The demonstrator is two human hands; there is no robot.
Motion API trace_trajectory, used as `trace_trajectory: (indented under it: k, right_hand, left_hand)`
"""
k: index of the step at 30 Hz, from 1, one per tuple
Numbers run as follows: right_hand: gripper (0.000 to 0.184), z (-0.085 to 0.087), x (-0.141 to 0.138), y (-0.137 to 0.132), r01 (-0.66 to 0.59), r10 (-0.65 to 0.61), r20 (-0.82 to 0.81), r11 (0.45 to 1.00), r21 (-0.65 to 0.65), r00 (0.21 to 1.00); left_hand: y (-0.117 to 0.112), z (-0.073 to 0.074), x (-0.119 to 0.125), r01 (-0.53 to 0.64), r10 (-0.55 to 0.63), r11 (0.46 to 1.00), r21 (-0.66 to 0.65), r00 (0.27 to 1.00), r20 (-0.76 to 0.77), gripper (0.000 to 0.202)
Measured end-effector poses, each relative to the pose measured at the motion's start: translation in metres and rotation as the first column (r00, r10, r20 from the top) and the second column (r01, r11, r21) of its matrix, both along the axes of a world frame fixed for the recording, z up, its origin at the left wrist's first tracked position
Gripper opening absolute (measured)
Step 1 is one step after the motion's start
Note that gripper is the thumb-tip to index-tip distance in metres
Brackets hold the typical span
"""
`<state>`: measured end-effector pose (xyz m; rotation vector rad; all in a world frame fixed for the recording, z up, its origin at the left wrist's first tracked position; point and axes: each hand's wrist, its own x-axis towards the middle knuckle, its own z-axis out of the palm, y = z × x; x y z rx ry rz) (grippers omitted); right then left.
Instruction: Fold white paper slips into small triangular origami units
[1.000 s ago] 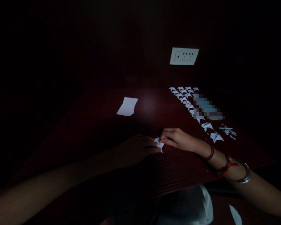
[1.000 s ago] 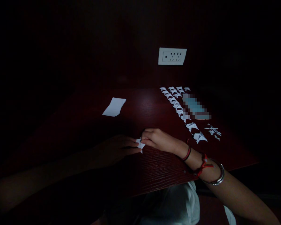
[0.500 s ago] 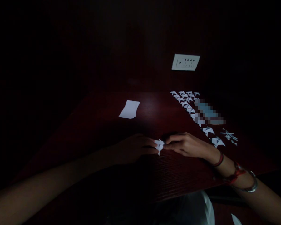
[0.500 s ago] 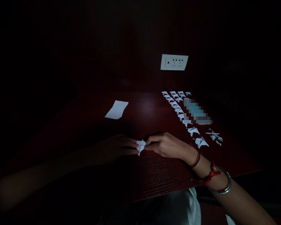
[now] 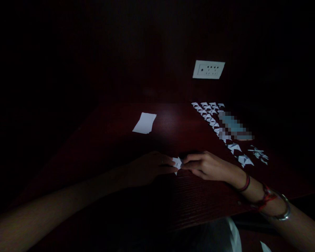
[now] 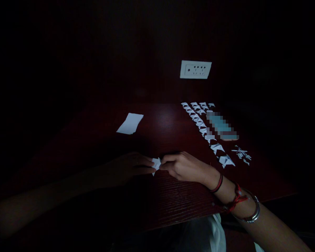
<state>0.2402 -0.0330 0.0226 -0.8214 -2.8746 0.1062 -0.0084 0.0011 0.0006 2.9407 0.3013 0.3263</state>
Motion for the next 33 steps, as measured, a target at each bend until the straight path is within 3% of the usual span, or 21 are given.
trace_trajectory:
  k: [15, 25, 33]
  right_hand:
    - [0.038, 0.0031, 0.0011, -0.0017, -0.03, 0.022, 0.094, 0.996, 0.086, 0.995]
    - [0.03, 0.0039, 0.0032, 0.001, -0.007, 0.004, -0.025, 0.995, -0.097, 1.0]
    - [0.029, 0.0024, 0.0044, 0.0025, 0.007, -0.013, -0.057, 0.993, -0.119, 0.998]
  left_hand:
    - [-0.0002, -0.002, 0.0007, -0.002, 0.003, 1.0, -0.016, 0.998, 0.058, 0.042]
    - [-0.0014, 0.0022, 0.0014, -0.003, 0.004, 1.0, -0.029, 0.999, 0.035, 0.04]
    - [-0.0031, 0.0055, 0.0033, -0.011, 0.011, 1.0, -0.015, 1.0, 0.023, 0.036]
